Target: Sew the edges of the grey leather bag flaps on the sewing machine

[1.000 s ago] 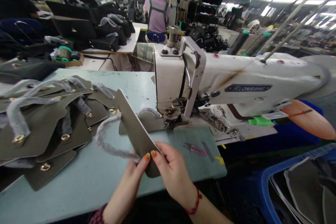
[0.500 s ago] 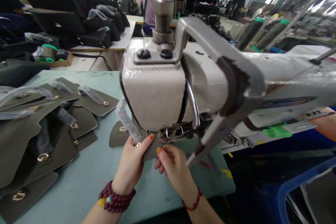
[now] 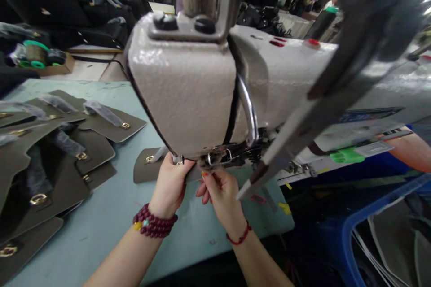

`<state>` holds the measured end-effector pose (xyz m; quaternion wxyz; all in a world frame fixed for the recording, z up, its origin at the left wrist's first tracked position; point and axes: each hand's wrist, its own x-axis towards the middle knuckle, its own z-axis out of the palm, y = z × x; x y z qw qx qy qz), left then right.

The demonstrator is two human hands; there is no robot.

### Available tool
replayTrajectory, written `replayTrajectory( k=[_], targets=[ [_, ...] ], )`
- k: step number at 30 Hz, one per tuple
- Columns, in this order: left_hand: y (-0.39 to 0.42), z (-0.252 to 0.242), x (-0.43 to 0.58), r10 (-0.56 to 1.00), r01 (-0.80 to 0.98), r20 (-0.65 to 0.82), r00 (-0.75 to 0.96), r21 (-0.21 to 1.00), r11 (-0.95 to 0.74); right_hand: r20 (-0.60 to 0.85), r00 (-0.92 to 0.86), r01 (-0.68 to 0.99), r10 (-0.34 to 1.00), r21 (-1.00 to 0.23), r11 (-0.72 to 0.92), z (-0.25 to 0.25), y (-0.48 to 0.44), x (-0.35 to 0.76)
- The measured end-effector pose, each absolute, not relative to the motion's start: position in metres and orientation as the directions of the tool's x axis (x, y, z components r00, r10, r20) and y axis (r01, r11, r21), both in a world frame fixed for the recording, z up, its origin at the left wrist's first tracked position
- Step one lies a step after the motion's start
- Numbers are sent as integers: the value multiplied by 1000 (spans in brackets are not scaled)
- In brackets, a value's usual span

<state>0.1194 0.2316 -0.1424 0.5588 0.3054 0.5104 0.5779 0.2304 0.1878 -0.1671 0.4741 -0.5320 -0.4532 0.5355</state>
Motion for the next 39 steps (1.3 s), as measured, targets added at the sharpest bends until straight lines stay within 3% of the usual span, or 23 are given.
replayTrajectory(
  k=[5,9,13,18,21,32,39],
  targets=[
    [232,-144,120,969,-322,-191,-159,938,132,-154,0,-64,988,-986,-154,-165,185,231],
    [231,-148,110,988,-334,-152,-20,933,137,-165,-8,-69,986,-984,-165,-164,184,230],
    [228,-151,91,938,-302,-264,224,897,324,-182,-25,-81,983,-980,-183,-162,183,232],
    [234,-154,76,767,-185,-431,475,803,566,-194,-44,-94,980,-976,-197,-158,183,234],
    [237,-153,75,740,-168,-479,472,775,609,-211,-20,-109,977,-971,-212,-158,183,234],
    [237,-158,77,814,-182,-356,458,859,478,-254,-6,-156,967,-955,-252,-159,186,233],
    [243,-156,76,836,-135,-372,404,879,457,-235,8,-160,972,-960,-231,-162,190,228]
  ],
)
